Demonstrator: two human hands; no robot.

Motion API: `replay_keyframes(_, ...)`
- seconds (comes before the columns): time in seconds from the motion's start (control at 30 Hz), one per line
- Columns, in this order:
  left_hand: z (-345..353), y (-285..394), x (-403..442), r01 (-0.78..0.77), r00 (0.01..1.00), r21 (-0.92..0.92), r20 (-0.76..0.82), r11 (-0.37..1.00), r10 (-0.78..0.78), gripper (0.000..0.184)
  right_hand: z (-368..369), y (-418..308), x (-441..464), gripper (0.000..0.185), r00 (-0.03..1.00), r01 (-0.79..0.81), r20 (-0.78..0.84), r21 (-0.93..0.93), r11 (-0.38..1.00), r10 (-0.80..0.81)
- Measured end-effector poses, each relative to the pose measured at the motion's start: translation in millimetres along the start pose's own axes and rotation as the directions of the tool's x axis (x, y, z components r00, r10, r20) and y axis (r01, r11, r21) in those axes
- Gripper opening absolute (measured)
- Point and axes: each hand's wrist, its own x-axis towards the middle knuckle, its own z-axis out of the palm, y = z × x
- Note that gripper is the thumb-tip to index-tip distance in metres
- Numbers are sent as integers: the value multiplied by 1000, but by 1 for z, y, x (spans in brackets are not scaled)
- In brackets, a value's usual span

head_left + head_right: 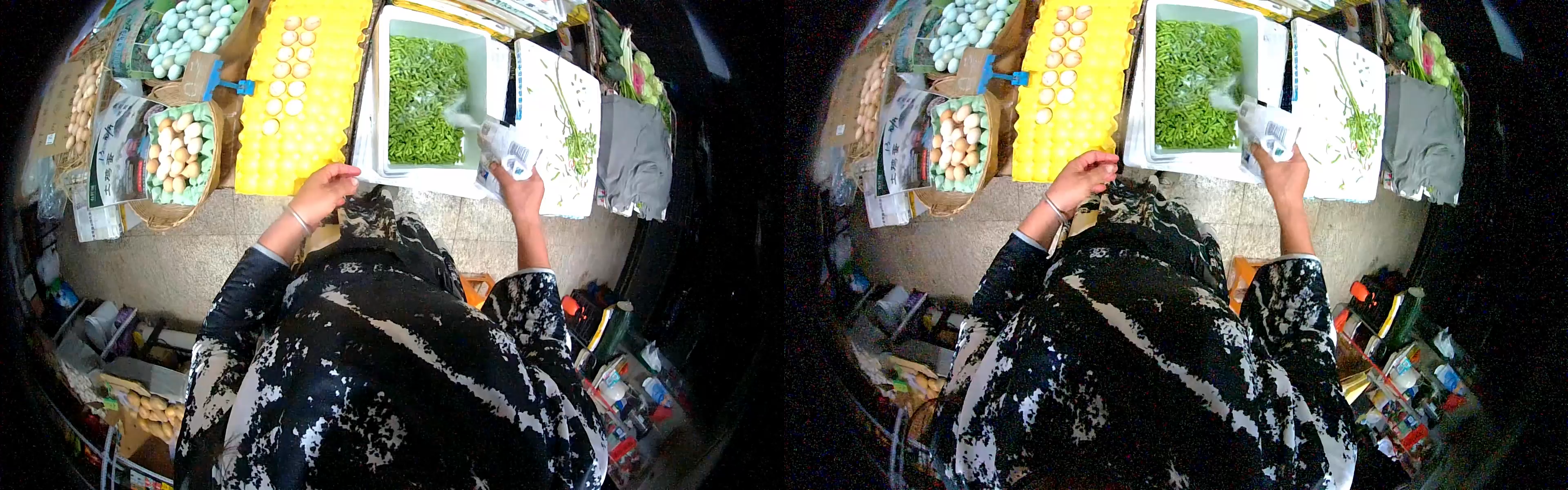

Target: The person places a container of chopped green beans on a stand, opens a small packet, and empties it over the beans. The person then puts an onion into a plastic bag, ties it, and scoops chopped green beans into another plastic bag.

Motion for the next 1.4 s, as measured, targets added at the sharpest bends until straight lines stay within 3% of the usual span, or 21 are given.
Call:
replay_keyframes(0.1, 3, 6, 0, 9, 1000, 19, -20, 1000, -9, 26, 8, 22, -10, 46, 997, -81, -7, 64, 995, 82)
replay_keyframes(0.13, 2, 6, 1, 15, 1000, 29, 1, 999, -15, 26, 7, 18, -14, 48, 997, -76, 20, -77, 994, 78)
replay_keyframes(0.23, 0, 7, 5, 29, 999, 57, 27, 998, -30, 27, 9, 43, -17, 50, 996, -83, -34, -50, 995, 81)
replay_keyframes(0.4, -4, 4, 6, 29, 999, 70, 32, 997, -31, 29, 5, 70, -15, 51, 994, -102, -52, -196, 975, 94)
replay_keyframes(0.5, -1, 8, -1, 25, 999, 23, -35, 999, -24, 26, -1, 51, -7, 51, 988, -94, -137, -180, 979, 70)
replay_keyframes(0.57, -1, 7, -1, 39, 999, -20, -17, 999, -39, 25, -4, 33, 19, 52, 988, -146, -113, -407, 902, 109)
replay_keyframes(0.63, 0, 5, 1, 31, 999, -13, -13, 999, -31, 25, 2, 4, 43, 53, 983, -161, -161, -495, 854, 92)
replay_keyframes(0.7, 0, 3, 0, 28, 999, -3, -16, 1000, -28, 24, 11, -4, 77, 54, 982, -110, -183, -392, 913, 40)
replay_keyframes(0.8, 2, 2, -2, 19, 999, -2, -39, 1000, -19, 23, 25, -38, 108, 55, 982, -75, -190, -383, 921, 1)
replay_keyframes(1.0, 0, -7, -9, 24, 997, -60, -71, 998, -28, 22, 54, -49, 123, 57, 991, 77, -91, -228, 971, -99)
replay_keyframes(1.2, -1, -12, -12, 2, 997, -80, -77, 997, -8, 23, 39, -36, 53, 49, 997, 74, 23, -329, 941, -70)
replay_keyframes(1.4, 3, -6, -3, 29, 999, 51, -35, 998, -27, 24, 27, -4, 16, 51, 997, 53, 75, -441, 896, -22)
